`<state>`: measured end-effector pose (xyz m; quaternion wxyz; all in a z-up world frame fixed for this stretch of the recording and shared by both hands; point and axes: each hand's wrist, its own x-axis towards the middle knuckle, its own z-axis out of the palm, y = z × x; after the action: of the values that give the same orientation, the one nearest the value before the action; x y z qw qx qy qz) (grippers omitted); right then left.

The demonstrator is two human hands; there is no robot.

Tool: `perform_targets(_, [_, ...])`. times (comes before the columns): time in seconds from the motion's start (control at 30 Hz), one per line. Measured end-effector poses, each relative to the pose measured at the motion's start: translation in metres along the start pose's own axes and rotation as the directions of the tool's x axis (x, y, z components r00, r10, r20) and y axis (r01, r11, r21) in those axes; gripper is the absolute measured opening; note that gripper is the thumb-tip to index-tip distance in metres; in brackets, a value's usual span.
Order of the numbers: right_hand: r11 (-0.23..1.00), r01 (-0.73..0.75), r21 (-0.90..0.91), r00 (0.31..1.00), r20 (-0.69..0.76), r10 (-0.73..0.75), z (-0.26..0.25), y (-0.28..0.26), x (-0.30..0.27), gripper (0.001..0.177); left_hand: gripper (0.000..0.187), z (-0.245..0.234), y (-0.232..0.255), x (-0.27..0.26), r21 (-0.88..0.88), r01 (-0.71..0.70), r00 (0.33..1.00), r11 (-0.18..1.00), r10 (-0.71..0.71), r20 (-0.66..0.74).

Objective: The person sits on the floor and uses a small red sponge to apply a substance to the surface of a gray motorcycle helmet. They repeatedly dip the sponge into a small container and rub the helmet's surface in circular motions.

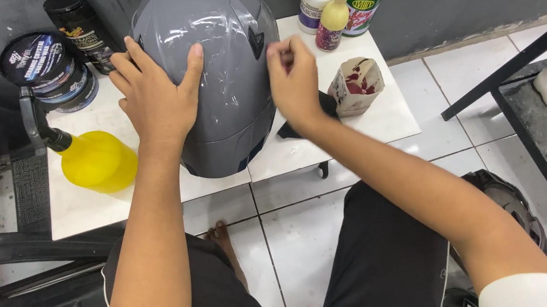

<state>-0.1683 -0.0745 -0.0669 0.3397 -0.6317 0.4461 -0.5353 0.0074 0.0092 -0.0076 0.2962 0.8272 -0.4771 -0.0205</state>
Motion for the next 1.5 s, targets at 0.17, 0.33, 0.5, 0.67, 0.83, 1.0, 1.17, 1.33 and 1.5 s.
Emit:
perform_targets(0.17, [0.999, 0.005, 0.039, 0.999, 0.051, -0.007, -0.007, -0.010, -0.003, 0.011, 0.100, 0.001, 0.001, 0.001, 0.005, -0.003, 1.000, 1.000, 0.002, 0.007])
perform_targets(0.33, [0.998, 0.027, 0.061, 1.000, -0.011, -0.026, -0.006, -0.008, -0.005, 0.013, 0.101, 0.001, 0.003, 0.003, 0.010, 0.010, 1.000, 1.000, -0.010, 0.029])
perform_targets(0.5, [0.996, 0.011, 0.089, 0.996, 0.092, -0.019, -0.011, -0.010, -0.012, 0.010, 0.102, -0.001, 0.001, 0.002, -0.004, 0.012, 0.999, 1.000, -0.011, 0.047])
perform_targets(0.67, [0.996, 0.032, 0.084, 0.998, 0.056, -0.037, -0.008, -0.006, -0.016, 0.013, 0.101, 0.001, 0.002, 0.002, 0.012, 0.010, 1.000, 1.000, -0.010, 0.024])
perform_targets(0.83, [0.994, 0.030, 0.106, 0.998, 0.054, -0.035, -0.007, -0.002, -0.025, 0.012, 0.101, 0.001, 0.003, 0.002, 0.018, -0.001, 1.000, 1.000, 0.001, 0.016])
perform_targets(1.0, [0.973, -0.056, 0.226, 0.998, 0.029, 0.051, -0.012, 0.004, 0.015, 0.015, 0.098, 0.000, 0.005, 0.001, 0.025, 0.011, 0.999, 1.000, -0.012, 0.041])
perform_targets(1.17, [0.986, -0.018, 0.166, 0.999, 0.029, 0.013, -0.010, 0.001, -0.026, 0.019, 0.099, -0.001, 0.004, 0.001, 0.018, 0.012, 0.999, 1.000, -0.013, 0.040])
perform_targets(1.33, [0.983, 0.057, 0.174, 0.998, 0.014, -0.061, -0.011, 0.006, -0.008, 0.014, 0.099, -0.001, 0.005, 0.000, 0.025, 0.010, 0.999, 1.000, -0.011, 0.047])
perform_targets(1.5, [0.962, -0.163, 0.220, 0.985, 0.086, 0.147, -0.010, -0.017, -0.046, 0.013, 0.098, -0.001, 0.006, 0.002, 0.038, 0.023, 0.998, 0.999, -0.025, 0.055])
